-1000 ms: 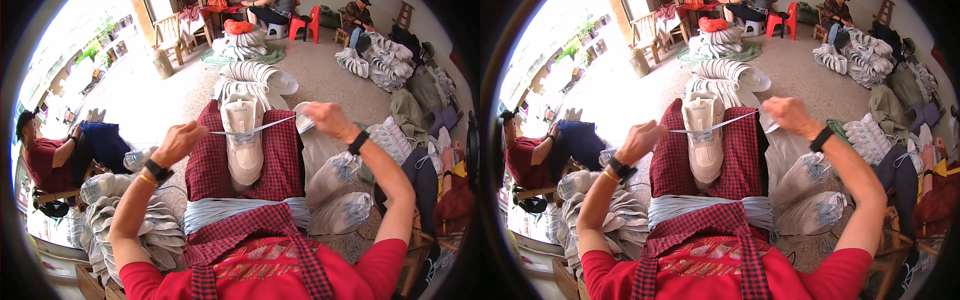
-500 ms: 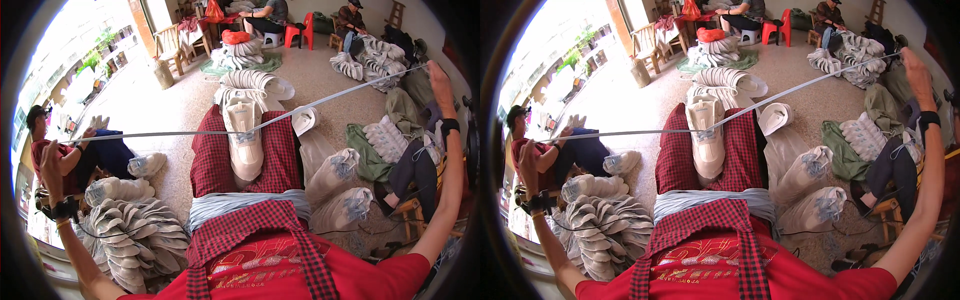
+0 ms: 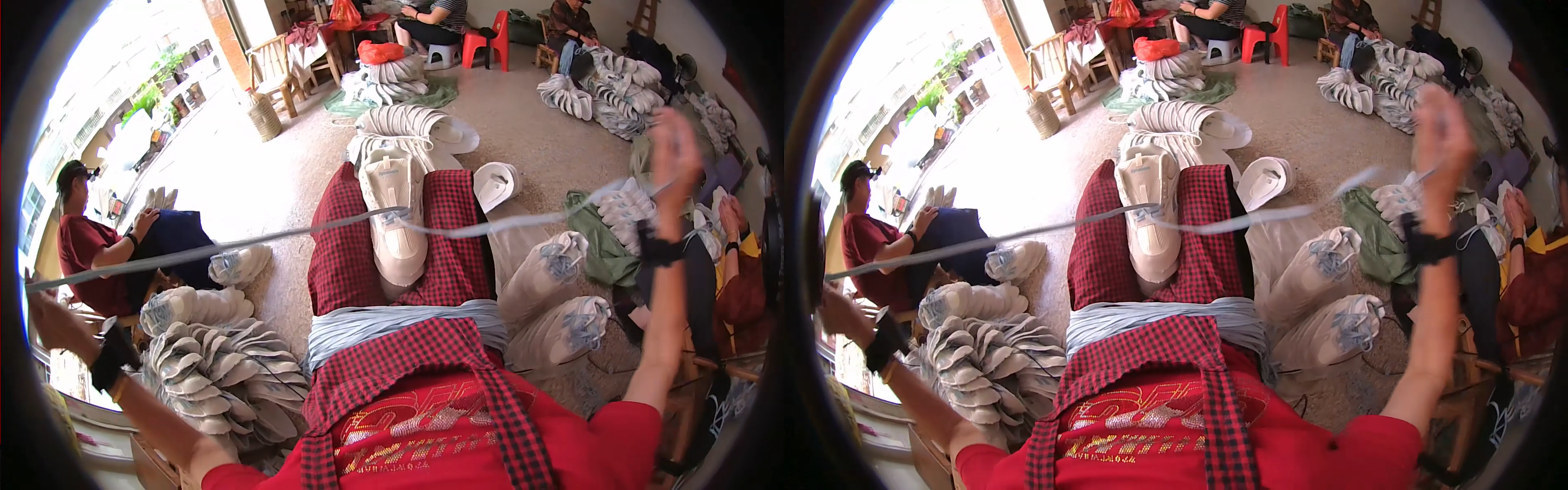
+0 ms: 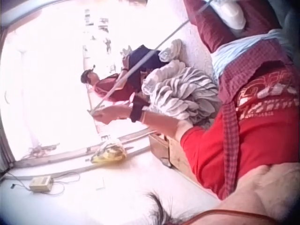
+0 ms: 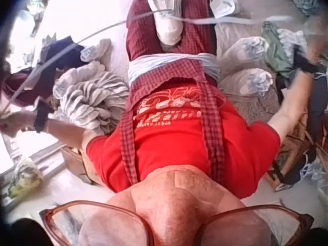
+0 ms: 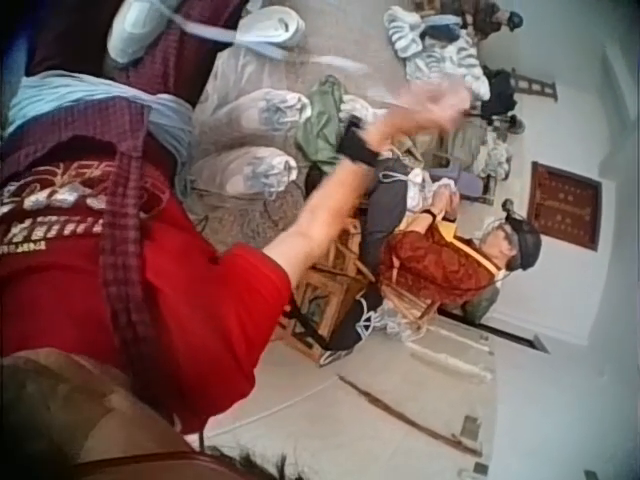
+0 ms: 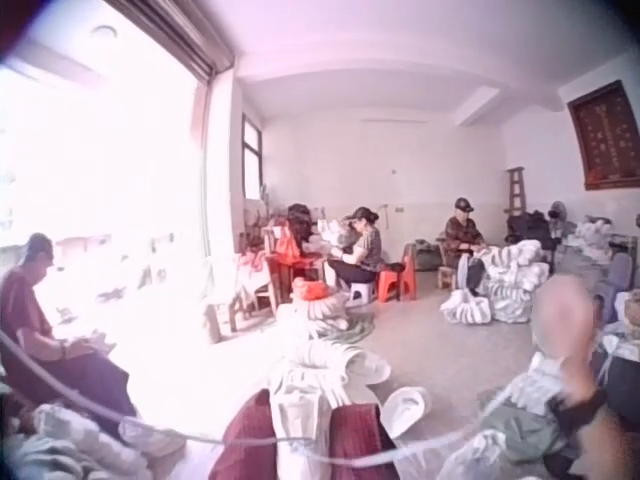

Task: The recorder is threading laces into a white shoe while sitting in a group workshop.

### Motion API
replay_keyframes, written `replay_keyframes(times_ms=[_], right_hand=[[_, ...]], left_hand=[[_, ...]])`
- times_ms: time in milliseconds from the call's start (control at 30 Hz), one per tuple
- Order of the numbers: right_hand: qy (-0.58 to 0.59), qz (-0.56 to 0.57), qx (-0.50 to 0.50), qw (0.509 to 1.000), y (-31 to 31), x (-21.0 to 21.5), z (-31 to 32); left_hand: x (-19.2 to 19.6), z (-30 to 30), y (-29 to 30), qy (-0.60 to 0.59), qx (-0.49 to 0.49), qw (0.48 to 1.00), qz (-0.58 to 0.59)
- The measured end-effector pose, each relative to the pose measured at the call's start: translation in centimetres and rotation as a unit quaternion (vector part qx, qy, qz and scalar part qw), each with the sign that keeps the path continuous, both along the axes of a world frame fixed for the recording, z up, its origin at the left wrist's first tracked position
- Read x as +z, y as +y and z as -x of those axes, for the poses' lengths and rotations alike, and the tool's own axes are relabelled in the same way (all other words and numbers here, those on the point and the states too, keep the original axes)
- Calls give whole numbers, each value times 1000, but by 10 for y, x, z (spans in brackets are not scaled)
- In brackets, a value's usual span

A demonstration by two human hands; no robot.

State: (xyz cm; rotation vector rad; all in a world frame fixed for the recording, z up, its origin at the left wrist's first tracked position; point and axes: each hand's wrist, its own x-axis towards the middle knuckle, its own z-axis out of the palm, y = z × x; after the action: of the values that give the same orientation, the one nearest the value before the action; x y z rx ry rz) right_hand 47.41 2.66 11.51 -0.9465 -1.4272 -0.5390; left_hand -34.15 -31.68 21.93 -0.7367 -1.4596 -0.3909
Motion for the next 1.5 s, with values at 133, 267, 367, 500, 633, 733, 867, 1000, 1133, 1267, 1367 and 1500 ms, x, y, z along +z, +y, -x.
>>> replay_keyframes(times_ms=[133,267,367,500,633,733,867,1000,1133,1267,1367,1500], right_hand=[[133,243,336,900,3,-96,159],[2,289,401,869,16,-134,232],[-8,358,428,830,25,-148,263],[-35,385,421,821,24,-148,268],[-57,357,397,843,25,-152,269],[-70,361,401,839,27,-155,269],[-55,422,417,803,37,-151,271],[-51,463,417,781,44,-145,280],[-109,437,425,785,53,-141,287],[-86,500,448,736,52,-138,279],[-72,519,443,728,51,-137,280],[-76,518,427,737,49,-137,282]], left_hand=[[-93,-73,137,-318,-611,725,-6],[-159,-254,243,-513,-697,498,55],[-226,-280,269,-592,-678,411,144],[-251,-308,280,-686,-596,390,148],[-256,-309,287,-685,-588,395,170],[-252,-309,284,-683,-581,401,188],[-253,-308,282,-679,-582,401,196],[-250,-307,280,-679,-580,403,198],[-255,-306,280,-675,-577,410,207],[-262,-302,281,-632,-577,464,226],[-261,-303,281,-631,-576,467,228],[-265,-302,282,-647,-577,452,208]])
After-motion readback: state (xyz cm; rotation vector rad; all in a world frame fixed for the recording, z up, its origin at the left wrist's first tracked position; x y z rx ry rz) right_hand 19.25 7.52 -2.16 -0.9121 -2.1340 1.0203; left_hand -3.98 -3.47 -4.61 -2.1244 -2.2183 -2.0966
